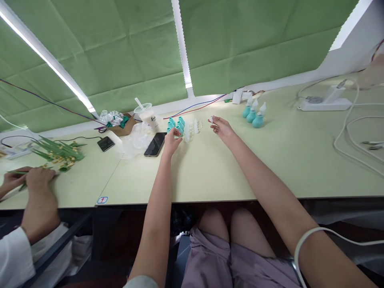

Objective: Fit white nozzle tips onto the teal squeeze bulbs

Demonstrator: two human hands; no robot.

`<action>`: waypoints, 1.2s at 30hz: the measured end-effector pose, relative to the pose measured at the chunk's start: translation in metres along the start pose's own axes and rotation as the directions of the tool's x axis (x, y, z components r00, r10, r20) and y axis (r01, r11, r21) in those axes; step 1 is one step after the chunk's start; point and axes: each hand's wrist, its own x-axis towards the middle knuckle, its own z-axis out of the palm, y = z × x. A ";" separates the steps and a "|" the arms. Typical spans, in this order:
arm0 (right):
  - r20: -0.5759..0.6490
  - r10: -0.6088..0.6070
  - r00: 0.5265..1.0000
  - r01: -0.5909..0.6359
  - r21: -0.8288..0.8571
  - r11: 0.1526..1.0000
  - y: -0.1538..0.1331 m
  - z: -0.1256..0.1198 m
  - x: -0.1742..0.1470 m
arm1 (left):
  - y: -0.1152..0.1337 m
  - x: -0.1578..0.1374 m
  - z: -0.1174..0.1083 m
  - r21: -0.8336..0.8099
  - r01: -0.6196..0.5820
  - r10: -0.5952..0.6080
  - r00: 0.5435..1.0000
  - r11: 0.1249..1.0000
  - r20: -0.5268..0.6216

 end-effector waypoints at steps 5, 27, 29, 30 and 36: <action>-0.011 0.010 1.000 -0.011 -0.023 1.000 -0.002 -0.001 0.000 | 0.000 0.000 0.000 -0.032 -0.018 0.017 0.999 0.999 -0.027; -0.046 0.014 0.999 -0.014 -0.004 1.000 -0.004 -0.001 0.002 | -0.004 0.002 0.001 0.013 0.018 -0.019 0.998 1.000 0.059; -0.049 0.017 0.999 -0.018 -0.007 1.000 -0.004 -0.002 0.002 | -0.004 0.003 0.001 0.008 0.031 -0.032 0.998 0.999 0.054; -0.050 0.019 0.999 -0.020 -0.008 1.000 -0.004 -0.002 0.003 | -0.004 0.003 0.001 0.003 0.037 -0.037 0.998 0.999 0.050; -0.049 0.017 0.999 -0.017 0.000 1.000 -0.002 -0.004 0.006 | 0.000 0.001 -0.001 0.055 0.050 -0.057 0.991 0.997 0.125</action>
